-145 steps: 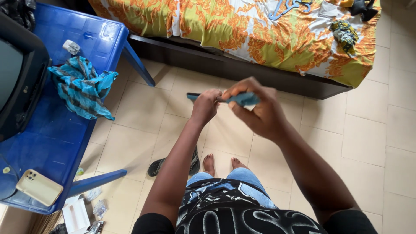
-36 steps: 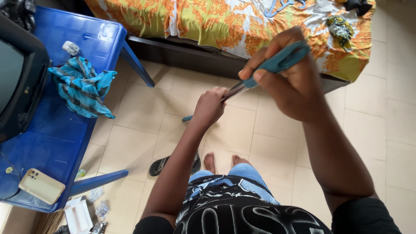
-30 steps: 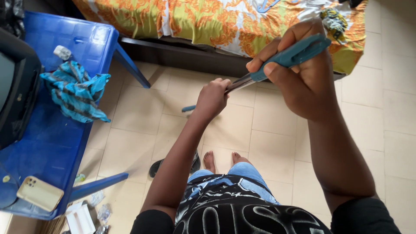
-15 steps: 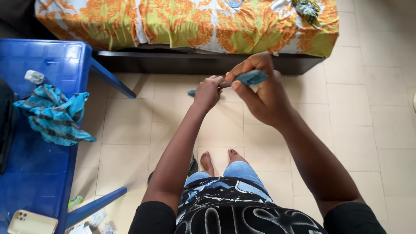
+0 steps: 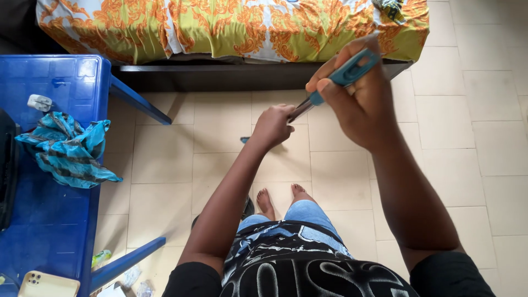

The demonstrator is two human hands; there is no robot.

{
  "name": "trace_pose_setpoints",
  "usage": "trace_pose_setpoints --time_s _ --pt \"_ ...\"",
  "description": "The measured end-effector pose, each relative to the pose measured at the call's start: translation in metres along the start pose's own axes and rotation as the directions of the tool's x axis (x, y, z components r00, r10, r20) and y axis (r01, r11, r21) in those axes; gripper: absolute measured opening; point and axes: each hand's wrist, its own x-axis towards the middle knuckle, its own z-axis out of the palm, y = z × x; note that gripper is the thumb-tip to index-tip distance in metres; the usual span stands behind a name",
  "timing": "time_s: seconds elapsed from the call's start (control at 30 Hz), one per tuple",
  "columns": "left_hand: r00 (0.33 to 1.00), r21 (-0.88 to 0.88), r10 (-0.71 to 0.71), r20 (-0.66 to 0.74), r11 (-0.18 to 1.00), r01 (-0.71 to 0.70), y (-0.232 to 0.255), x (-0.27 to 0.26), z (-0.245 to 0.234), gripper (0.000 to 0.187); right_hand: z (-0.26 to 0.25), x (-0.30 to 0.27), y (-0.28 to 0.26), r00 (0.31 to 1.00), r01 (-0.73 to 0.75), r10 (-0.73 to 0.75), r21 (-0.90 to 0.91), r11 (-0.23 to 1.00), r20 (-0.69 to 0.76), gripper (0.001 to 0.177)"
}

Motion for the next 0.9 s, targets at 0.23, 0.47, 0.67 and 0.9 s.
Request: trace_pose_setpoints --time_s 0.23,0.47,0.67,0.9 --pt "0.998 -0.019 0.059 0.006 0.998 -0.059 0.014 -0.01 -0.005 0.028 -0.013 0.003 -0.03 0.997 -0.05 0.057 0.14 0.989 -0.045 0.024" --pt "0.989 0.084 0.148 0.021 0.985 -0.15 0.034 -0.004 -0.016 0.028 -0.034 -0.003 -0.046 0.997 0.06 -0.058 0.028 0.998 -0.059 0.023" --pt "0.983 0.033 0.167 -0.074 0.986 -0.165 0.038 0.01 -0.008 0.027 -0.034 -0.01 -0.058 0.995 0.083 -0.084 -0.029 0.996 -0.052 0.026" --pt "0.98 -0.073 0.127 -0.155 0.987 -0.14 0.033 0.022 0.022 0.018 -0.025 -0.009 -0.071 0.99 0.139 -0.119 -0.383 0.913 0.077 0.026"
